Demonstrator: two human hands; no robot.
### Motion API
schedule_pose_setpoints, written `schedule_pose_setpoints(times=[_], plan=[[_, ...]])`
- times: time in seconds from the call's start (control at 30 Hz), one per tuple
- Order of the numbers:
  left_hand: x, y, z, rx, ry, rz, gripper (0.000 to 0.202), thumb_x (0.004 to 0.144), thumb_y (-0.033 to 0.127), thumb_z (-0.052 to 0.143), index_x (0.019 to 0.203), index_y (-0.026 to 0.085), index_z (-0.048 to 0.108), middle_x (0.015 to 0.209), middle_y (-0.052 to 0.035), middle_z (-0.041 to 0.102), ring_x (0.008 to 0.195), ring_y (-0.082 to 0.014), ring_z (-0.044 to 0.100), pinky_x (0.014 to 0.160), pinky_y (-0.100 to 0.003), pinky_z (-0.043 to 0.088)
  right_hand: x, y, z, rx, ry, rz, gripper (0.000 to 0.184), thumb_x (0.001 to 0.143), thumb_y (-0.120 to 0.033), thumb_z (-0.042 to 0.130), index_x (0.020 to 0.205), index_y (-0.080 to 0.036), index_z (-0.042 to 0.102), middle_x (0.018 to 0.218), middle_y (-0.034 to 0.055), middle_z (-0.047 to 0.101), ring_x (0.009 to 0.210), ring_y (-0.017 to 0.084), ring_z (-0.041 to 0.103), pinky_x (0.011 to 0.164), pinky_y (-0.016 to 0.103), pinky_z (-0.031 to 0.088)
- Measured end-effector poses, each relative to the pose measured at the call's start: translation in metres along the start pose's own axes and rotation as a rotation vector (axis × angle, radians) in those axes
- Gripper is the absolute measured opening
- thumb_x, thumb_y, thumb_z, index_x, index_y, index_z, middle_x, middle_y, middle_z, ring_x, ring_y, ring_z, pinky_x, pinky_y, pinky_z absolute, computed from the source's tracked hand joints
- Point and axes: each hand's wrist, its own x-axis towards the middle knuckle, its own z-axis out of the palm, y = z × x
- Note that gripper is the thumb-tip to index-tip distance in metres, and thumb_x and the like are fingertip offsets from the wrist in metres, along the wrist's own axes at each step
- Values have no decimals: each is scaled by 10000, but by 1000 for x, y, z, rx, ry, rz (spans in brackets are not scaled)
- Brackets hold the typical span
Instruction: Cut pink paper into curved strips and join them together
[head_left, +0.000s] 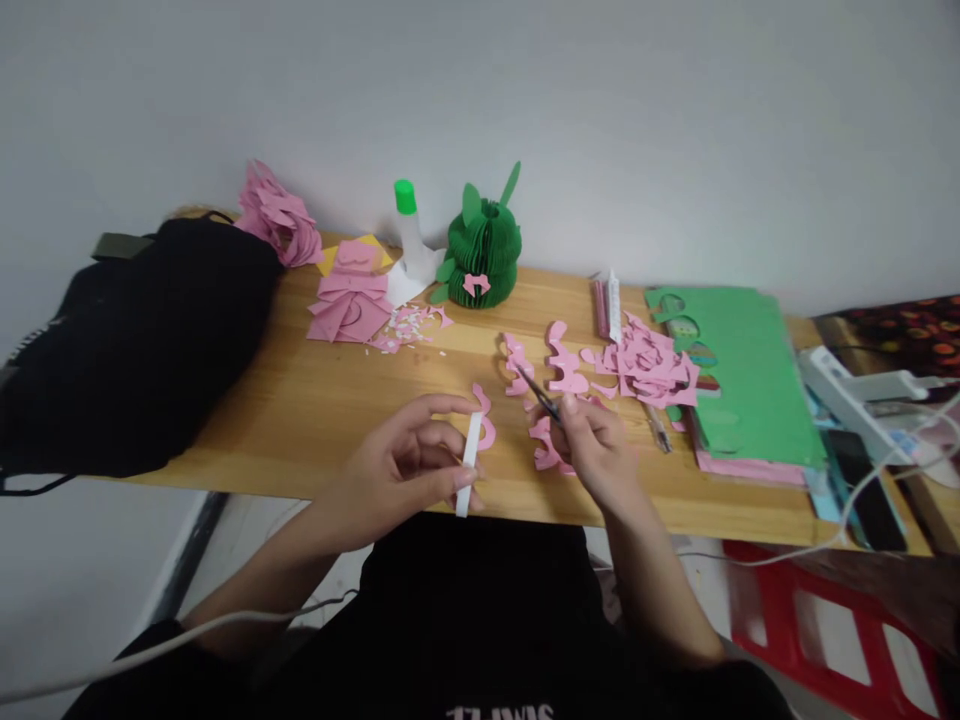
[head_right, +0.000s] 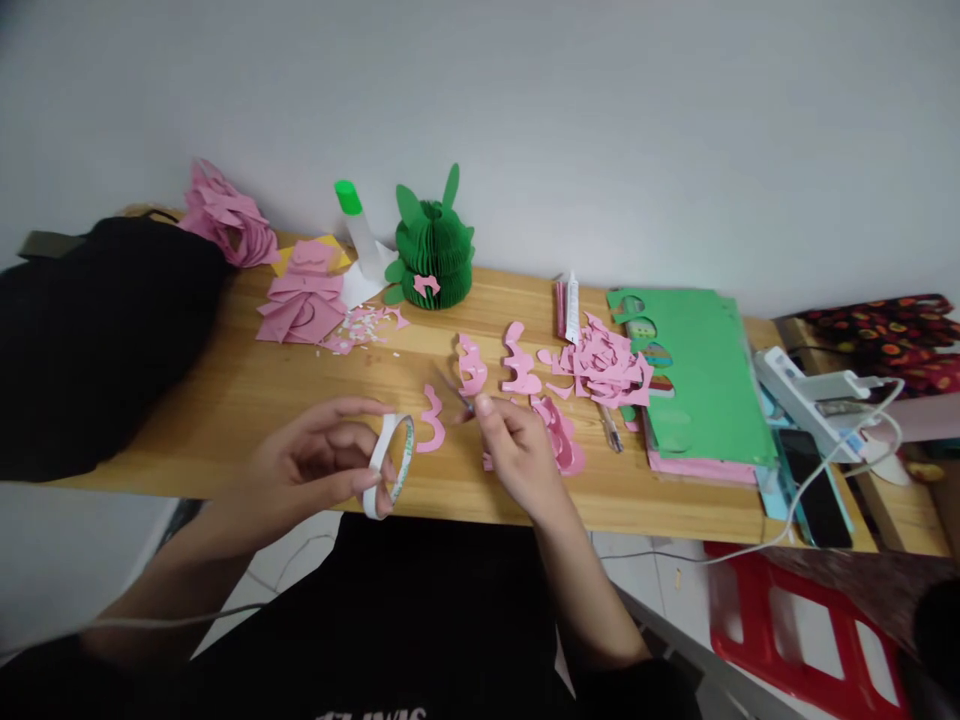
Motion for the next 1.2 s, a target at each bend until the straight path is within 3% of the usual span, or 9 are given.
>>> schedule_pose_setpoints(times=[0.13,0.27,0.4,0.63,0.97,1.07,1.2], plan=[[4,6,0,-30,-5,-44,375,803,189,691,1138,220,526,741,25,708,605,-145,711,580,-256,593,-6,-10,-23,-262,-171,-82,574,862,-655,484,590,-184,666,497,2,548,471,124,506,483,244,391],[5,9,2,-24,-36,-60,385,800,188,696,1142,219,521,726,32,705,611,-145,712,583,-251,589,-9,-21,-28,-318,-236,-108,455,863,-554,543,678,-191,747,546,15,629,486,130,524,476,239,388],[6,11,5,-17,-49,-86,388,795,177,700,1143,213,530,711,37,692,609,-141,706,589,-246,583,-9,-28,-25,-323,-259,-176,379,875,-473,565,718,-197,772,519,-9,603,475,109,498,463,217,369],[5,16,9,-89,-67,-132,403,795,128,697,1155,192,528,731,49,668,626,-111,701,621,-210,557,-7,-29,-27,-334,-304,-198,502,907,-542,517,680,-159,748,501,4,571,449,95,460,437,220,345],[4,18,9,-54,-106,-155,410,804,175,676,1176,189,505,711,40,660,622,-120,689,621,-223,538,-7,-32,-28,-375,-321,-197,489,919,-527,519,666,-173,742,482,-1,571,443,93,452,439,223,333],[2,14,5,94,-36,-107,442,804,212,662,1210,207,488,718,47,633,608,-121,668,603,-231,519,-4,-31,-27,-419,-330,-191,501,914,-538,516,645,-171,725,501,9,602,445,95,462,443,229,322],[1,-6,-12,632,184,19,505,808,202,597,1299,245,487,762,35,618,653,-127,611,633,-249,486,3,-21,-27,-543,-267,-117,549,912,-562,486,585,-165,677,483,15,602,435,100,458,444,239,301]])
